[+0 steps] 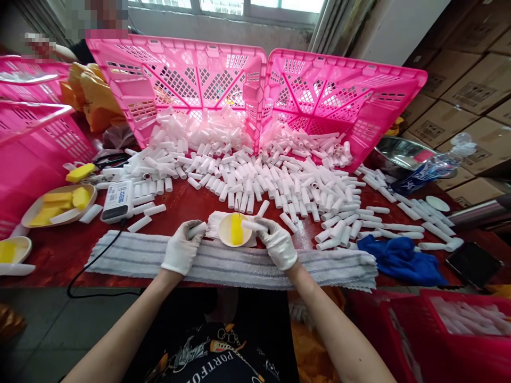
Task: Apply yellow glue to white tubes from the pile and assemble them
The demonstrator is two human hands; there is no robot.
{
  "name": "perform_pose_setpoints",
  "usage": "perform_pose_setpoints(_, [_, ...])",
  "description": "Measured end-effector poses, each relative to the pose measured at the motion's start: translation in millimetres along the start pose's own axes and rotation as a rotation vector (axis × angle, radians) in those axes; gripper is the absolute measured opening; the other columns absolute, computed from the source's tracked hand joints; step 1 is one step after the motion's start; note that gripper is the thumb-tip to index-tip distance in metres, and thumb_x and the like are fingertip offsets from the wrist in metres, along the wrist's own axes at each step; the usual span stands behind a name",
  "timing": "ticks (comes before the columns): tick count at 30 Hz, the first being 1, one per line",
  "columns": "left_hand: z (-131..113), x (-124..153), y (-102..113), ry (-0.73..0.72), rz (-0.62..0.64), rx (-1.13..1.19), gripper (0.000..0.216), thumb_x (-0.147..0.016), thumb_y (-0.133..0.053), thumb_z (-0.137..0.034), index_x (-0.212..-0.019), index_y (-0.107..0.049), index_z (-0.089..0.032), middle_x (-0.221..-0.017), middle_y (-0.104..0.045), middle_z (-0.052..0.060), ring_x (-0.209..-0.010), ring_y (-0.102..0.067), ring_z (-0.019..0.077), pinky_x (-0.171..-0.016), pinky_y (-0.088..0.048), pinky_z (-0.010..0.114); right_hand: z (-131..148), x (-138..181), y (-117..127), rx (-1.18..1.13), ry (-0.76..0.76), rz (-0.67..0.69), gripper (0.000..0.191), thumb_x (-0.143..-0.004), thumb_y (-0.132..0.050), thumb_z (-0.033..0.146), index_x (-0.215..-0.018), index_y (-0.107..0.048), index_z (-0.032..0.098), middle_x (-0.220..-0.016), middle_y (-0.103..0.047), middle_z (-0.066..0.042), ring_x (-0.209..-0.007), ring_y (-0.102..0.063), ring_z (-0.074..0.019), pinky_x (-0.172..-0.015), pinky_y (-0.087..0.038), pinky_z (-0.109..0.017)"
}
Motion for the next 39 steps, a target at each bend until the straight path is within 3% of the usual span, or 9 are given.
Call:
perform_pose_setpoints(3, [-6,4,4,0.012,-0.040,0.046,0.034,-0.074,-0.059,-0.038,-0.099,-0.055,-0.017,-0.100,-0.062,0.008,-0.093,-0.059,0.0187,-0.090,-0.045,0.035,1,-6,9,-0.116,-0.073,-0.070,0.038,-0.080,-0.051,0.047,-0.100,-0.057,0.016,-0.067,-0.060,-0.001,-0.056,-0.055,-0.0117,-0.053,-0.045,-0.024])
perform_pose_setpoints(7, [-31,17,-9,-0.018,0.142,0.195,0.036,-0.070,-0.065,-0.037,-0.099,-0.056,-0.018,-0.100,-0.063,0.006,-0.094,-0.060,0.0183,-0.089,-0.046,0.033,13,1,5,-0.293,-0.140,-0.087,0.033,-0.079,-0.052,0.049,-0.088,-0.050,0.018,-0.049,-0.048,0.006,-0.038,-0.041,-0.0074,-0.036,-0.032,-0.020])
perform_pose_setpoints(11, [-54,33,-32,0.044,0.353,0.353,0.036,-0.066,-0.069,-0.034,-0.096,-0.060,-0.017,-0.098,-0.065,0.007,-0.089,-0.062,0.0181,-0.083,-0.049,0.031,32,16,-3,-0.329,-0.232,-0.075,0.036,-0.078,-0.050,0.053,-0.082,-0.047,0.018,-0.043,-0.044,0.007,-0.032,-0.035,-0.0060,-0.031,-0.025,-0.018])
perform_pose_setpoints(17, [-62,43,-42,0.159,0.473,0.392,0.042,-0.063,-0.070,-0.035,-0.098,-0.060,-0.014,-0.086,-0.066,0.006,-0.067,-0.060,0.0133,-0.064,-0.049,0.026,42,23,-2,-0.176,-0.284,-0.054,0.036,-0.076,-0.052,0.053,-0.079,-0.049,0.018,-0.039,-0.040,0.008,-0.031,-0.032,-0.0059,-0.031,-0.022,-0.018])
perform_pose_setpoints(20, [-64,48,-46,0.222,0.587,0.415,0.039,-0.067,-0.066,-0.042,-0.094,-0.057,-0.014,-0.067,-0.058,0.000,-0.051,-0.049,0.0078,-0.050,-0.040,0.021,47,27,-1,0.035,-0.168,-0.015,0.030,-0.079,-0.051,0.048,-0.079,-0.053,0.018,-0.050,-0.051,0.004,-0.040,-0.044,-0.0080,-0.038,-0.033,-0.020])
perform_pose_setpoints(26, [-61,55,-57,0.327,0.632,0.267,0.044,-0.080,-0.037,-0.056,-0.058,-0.043,-0.018,-0.045,-0.037,-0.004,-0.039,-0.030,0.0075,-0.040,-0.023,0.023,63,42,-18,0.707,0.382,-0.006,0.031,-0.079,-0.047,0.039,-0.055,-0.054,0.019,-0.050,-0.049,-0.001,-0.048,-0.046,-0.0109,-0.050,-0.036,-0.025])
perform_pose_setpoints(32, [-76,52,-45,-0.015,0.272,-0.026,0.040,-0.081,-0.038,-0.047,-0.053,-0.047,-0.020,-0.050,-0.048,0.001,-0.047,-0.040,0.0121,-0.050,-0.029,0.025,63,45,-17,0.818,0.366,-0.202,0.034,-0.086,-0.030,0.019,-0.059,-0.052,0.019,-0.050,-0.052,0.000,-0.044,-0.046,-0.0099,-0.046,-0.033,-0.023])
perform_pose_setpoints(36, [-69,59,-62,0.167,0.489,0.090,0.046,-0.081,-0.032,-0.053,-0.050,-0.043,-0.020,-0.046,-0.045,0.001,-0.043,-0.039,0.0124,-0.046,-0.028,0.026,85,56,-18,0.923,0.582,-0.225,0.034,-0.083,-0.035,0.024,-0.051,-0.048,0.021,-0.045,-0.047,-0.001,-0.044,-0.043,-0.0120,-0.047,-0.030,-0.026])
perform_pose_setpoints(39, [-70,63,-66,0.174,0.432,0.074,0.044,-0.082,-0.031,-0.050,-0.051,-0.042,-0.020,-0.048,-0.047,0.002,-0.045,-0.041,0.0131,-0.048,-0.029,0.026,93,60,-17,0.956,0.642,-0.296,0.035,-0.083,-0.034,0.020,-0.050,-0.047,0.021,-0.044,-0.046,-0.001,-0.043,-0.042,-0.0115,-0.047,-0.031,-0.026])
Point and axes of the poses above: each hand's wrist, its own x-axis away from the middle knuckle, its own y-axis out of the back of the hand, z = x × y, the point moved 6 cm from there along -x, towards the middle knuckle
